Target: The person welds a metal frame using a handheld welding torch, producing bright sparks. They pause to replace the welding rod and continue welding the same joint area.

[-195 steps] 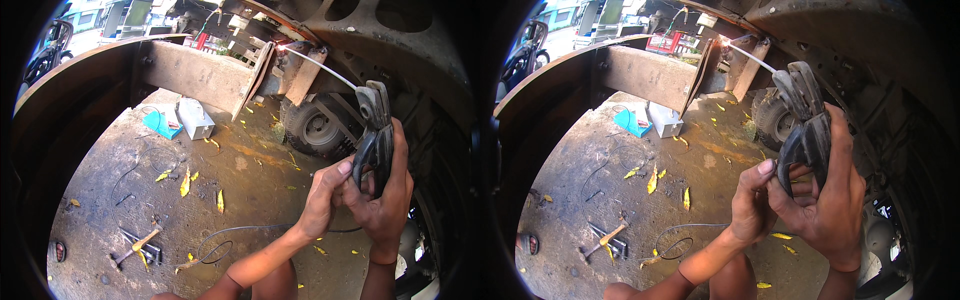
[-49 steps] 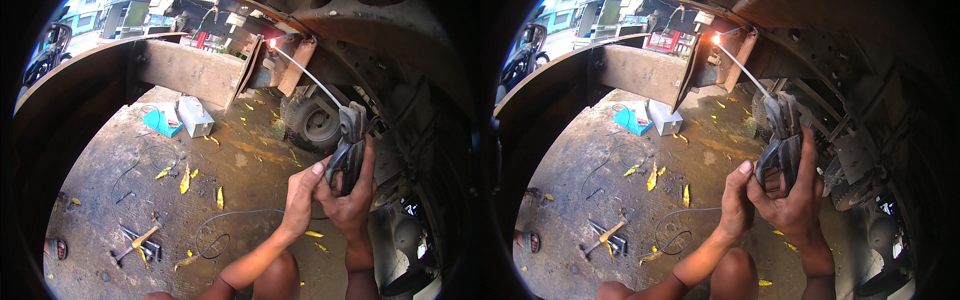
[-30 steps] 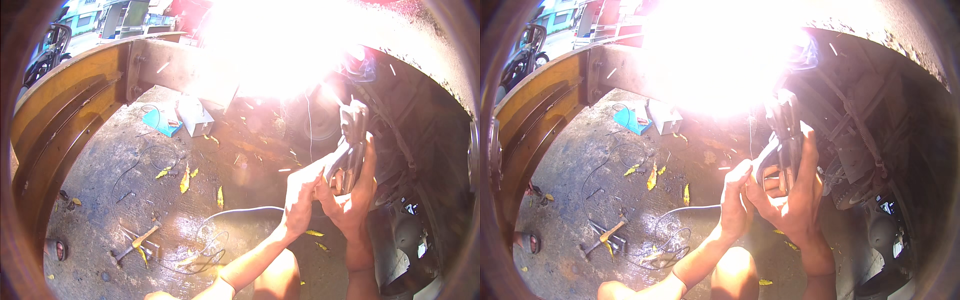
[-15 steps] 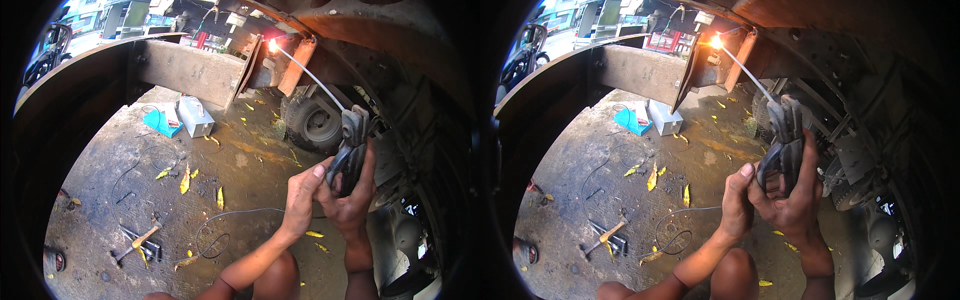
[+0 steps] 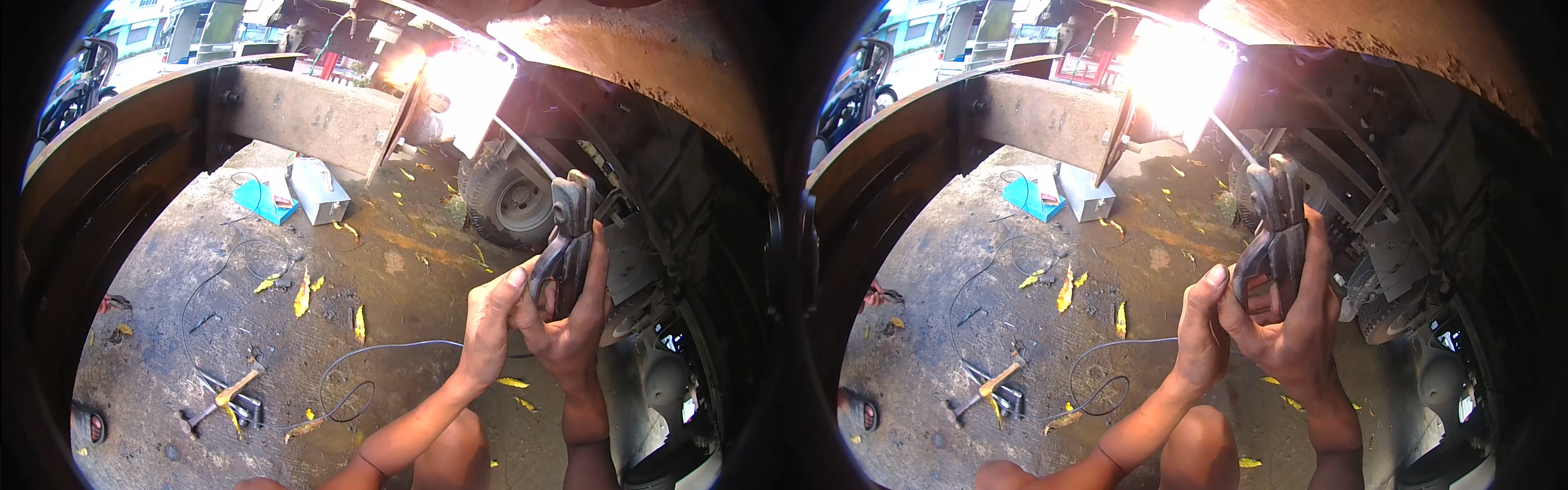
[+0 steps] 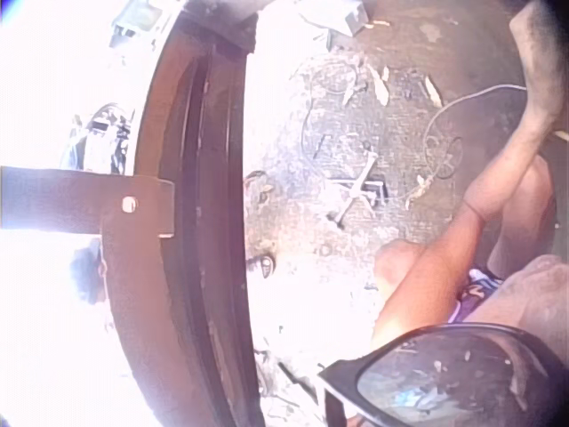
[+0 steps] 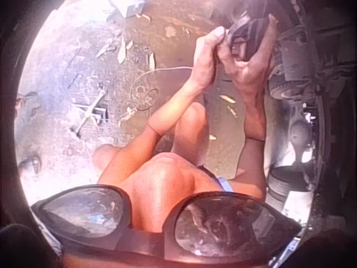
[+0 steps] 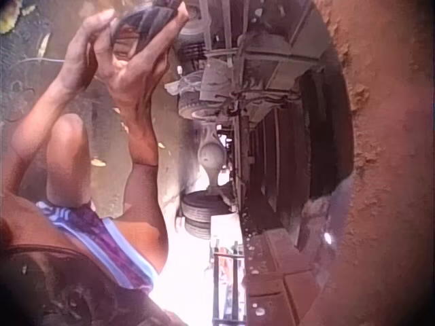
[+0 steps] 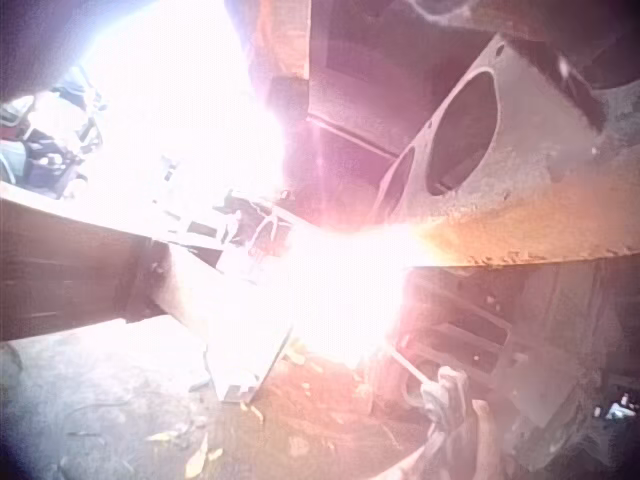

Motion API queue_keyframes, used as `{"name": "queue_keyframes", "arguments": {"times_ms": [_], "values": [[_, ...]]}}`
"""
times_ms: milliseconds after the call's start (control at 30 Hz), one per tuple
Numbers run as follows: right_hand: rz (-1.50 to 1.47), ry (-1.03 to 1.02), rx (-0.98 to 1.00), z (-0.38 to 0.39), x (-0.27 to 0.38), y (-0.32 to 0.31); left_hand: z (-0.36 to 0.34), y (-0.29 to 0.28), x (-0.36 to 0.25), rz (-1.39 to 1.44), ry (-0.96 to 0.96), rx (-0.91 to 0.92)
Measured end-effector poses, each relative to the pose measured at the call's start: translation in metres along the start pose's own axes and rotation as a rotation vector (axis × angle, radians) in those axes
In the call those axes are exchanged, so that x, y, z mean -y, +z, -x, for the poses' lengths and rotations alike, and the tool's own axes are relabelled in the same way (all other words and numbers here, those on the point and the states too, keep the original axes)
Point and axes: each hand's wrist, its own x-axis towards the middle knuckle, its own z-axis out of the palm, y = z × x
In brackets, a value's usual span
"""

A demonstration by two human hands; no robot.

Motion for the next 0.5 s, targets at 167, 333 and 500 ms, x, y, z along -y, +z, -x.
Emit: {"name": "queue_keyframes", "arguments": {"times_ms": [167, 333, 500], "values": [[-0.01, 0.031, 0.015, 0.0001, 0.0014, 0.0011, -0.0006, -0.0029, -0.0003, -0.004, 0.007, 0.02], [0.003, -0.015, 0.017, 0.0009, -0.0007, -0.0014, 0.0013, -0.0019, -0.0011, -0.021, -0.01, 0.022], [0.044, -0.162, 0.034, -0.0075, 0.0017, -0.0013, 0.0004, -0.0006, -0.0033, -0.011, 0.019, 0.019]]}}
